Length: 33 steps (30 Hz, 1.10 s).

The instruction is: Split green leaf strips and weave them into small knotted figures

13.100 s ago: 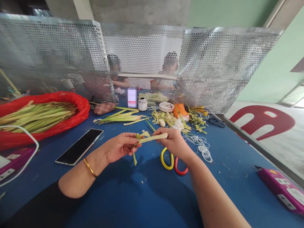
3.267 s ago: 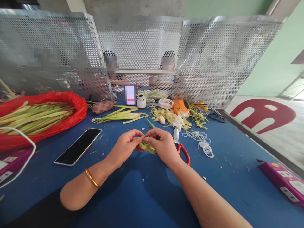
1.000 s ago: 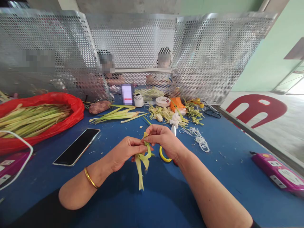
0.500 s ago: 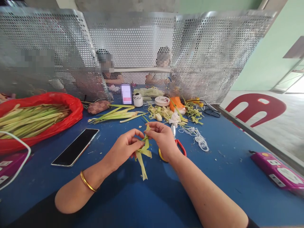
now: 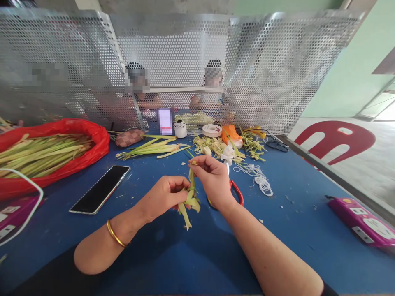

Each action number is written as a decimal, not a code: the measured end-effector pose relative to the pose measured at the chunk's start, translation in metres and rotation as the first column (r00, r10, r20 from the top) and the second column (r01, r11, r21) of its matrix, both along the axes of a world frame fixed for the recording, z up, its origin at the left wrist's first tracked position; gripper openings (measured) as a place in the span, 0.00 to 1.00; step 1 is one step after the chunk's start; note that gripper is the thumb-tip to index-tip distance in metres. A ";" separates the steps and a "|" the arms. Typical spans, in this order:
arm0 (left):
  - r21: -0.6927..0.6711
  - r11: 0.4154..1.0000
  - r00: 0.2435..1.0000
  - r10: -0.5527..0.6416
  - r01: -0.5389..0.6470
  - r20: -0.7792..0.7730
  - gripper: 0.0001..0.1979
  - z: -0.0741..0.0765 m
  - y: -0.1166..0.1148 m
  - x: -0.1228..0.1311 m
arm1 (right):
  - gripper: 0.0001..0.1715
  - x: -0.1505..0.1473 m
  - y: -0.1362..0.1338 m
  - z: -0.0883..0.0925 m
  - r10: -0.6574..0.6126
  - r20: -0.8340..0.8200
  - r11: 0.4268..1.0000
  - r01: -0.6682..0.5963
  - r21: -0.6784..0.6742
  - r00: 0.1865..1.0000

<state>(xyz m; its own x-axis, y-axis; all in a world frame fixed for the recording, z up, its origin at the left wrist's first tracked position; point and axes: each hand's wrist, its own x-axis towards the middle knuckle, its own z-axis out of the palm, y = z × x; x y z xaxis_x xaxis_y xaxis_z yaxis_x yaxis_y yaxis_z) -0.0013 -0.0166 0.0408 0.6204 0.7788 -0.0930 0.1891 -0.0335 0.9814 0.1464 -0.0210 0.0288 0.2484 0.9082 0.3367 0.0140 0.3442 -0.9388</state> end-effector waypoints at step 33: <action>-0.509 0.819 0.964 -0.213 0.265 0.159 0.18 -0.004 -0.014 0.001 | 0.10 0.000 0.007 -0.008 0.057 -0.058 0.992 -0.064 -0.109 0.997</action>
<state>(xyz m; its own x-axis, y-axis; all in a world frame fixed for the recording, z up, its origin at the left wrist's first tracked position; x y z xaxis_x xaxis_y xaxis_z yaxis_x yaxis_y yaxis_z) -0.0006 -0.0304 0.0371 0.8067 0.4561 -0.3759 0.1517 0.4549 0.8775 0.1462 -0.0143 0.0207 0.2071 0.9531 0.2205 -0.0560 0.2366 -0.9700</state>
